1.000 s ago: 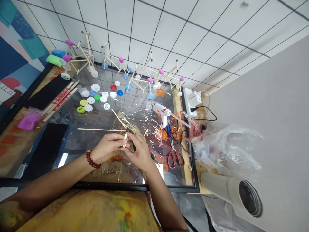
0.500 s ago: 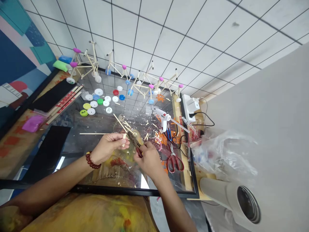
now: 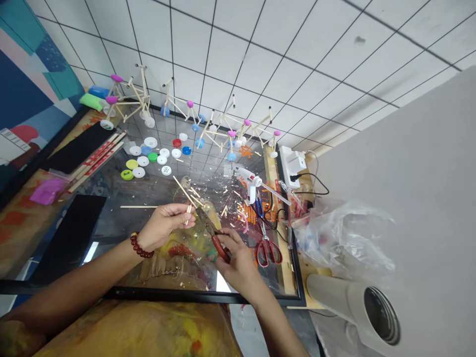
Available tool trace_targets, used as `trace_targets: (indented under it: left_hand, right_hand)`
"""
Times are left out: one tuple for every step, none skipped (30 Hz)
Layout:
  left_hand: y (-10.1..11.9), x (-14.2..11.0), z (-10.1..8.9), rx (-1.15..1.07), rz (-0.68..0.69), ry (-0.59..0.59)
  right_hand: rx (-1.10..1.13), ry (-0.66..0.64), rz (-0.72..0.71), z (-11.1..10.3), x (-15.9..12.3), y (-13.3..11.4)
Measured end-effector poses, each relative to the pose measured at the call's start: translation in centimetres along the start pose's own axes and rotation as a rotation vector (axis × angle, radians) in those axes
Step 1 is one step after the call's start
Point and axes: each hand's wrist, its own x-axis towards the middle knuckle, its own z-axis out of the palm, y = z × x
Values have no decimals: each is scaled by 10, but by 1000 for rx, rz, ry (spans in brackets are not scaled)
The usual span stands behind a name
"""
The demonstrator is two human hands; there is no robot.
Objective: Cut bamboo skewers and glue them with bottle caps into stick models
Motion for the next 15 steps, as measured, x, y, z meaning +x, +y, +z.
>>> trace_targets:
  left_hand:
    - [0,1,-1,0,0,-1]
    - [-1,1,-2,2,1,-8]
    - [-1,1,-3,4,0,-19]
    - [-2,1,-3,4,-3,-31]
    - [-2,1,-4,2,-9,-43]
    - [-1,0,-4,-1,-17,-51]
    - [-1,0,-3,-2,-26,-53]
    - [0,-1,-3,-2,-35,-52]
    - [0,-1,-2,2,-43,-48]
    - [0,-2,-1,8,-52,-46]
    - [1,-2,-1,17,-59,-48]
    - [1,-2,0,25,-65,-52]
    - [0,-2,0,32,-67,-56]
    - [-1,-2,0,37,-66,-59]
    - [-2,-1,1,40,-62,-61]
  right_hand:
    - [-135,45,-50,2,0,5]
    - [-241,82,-83,4,0,9]
    - [-324,112,-106,7,-1,14]
    - [-391,141,-123,11,-1,18]
    - [-448,172,-137,14,-2,21]
    - [-495,204,-148,18,-2,22]
    - [-530,229,-156,22,-3,23]
    - [-553,244,-162,25,-3,22]
    - [-565,244,-168,27,-4,22]
    - [-568,233,-174,27,-5,21]
    - [-560,220,-176,24,-7,21]
    - [-550,223,-164,19,-10,23]
    - [-550,248,-137,12,-14,26]
    - [-559,302,-85,3,-20,30]
    - [-593,395,6,-7,-27,36]
